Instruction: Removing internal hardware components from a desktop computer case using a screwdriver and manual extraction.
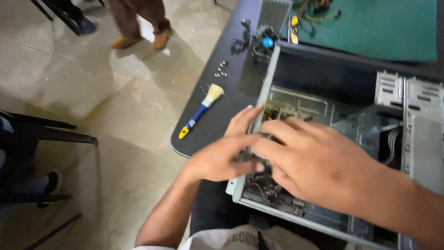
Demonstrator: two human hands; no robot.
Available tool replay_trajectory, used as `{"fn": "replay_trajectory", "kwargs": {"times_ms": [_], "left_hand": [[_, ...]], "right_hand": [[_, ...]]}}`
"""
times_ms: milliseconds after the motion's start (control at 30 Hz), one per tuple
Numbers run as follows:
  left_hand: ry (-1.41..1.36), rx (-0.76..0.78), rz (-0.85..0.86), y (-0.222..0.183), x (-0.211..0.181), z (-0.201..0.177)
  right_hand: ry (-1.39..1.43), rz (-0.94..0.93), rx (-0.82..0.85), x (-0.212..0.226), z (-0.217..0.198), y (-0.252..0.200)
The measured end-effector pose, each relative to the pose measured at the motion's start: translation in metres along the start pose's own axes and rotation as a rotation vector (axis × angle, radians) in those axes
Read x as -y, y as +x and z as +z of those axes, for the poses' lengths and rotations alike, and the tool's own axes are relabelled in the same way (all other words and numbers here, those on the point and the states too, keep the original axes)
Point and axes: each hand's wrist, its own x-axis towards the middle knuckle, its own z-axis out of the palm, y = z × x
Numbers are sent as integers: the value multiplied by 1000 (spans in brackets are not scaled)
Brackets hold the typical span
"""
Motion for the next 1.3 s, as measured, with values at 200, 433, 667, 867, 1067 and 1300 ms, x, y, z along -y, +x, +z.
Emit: {"fn": "replay_trajectory", "kwargs": {"times_ms": [200, 433, 667, 867, 1067, 1300], "left_hand": [[55, -36, -40, 4, -6, 3], [8, -43, -6, 2, -1, 5], [-23, 69, -10, 2, -6, 4], [8, 6, -33, 6, -11, 2], [65, -77, -34, 8, -9, 8], [-104, -84, -80, 2, -18, -8]], "right_hand": [[4, 47, -12, 3, -1, 4], [14, 24, -73, 12, -9, 7], [175, -82, 134, 7, 0, -2], [19, 153, 99, 10, 4, -1], [126, 268, 174, 11, 4, -1], [327, 390, 125, -1, 2, -19]]}}
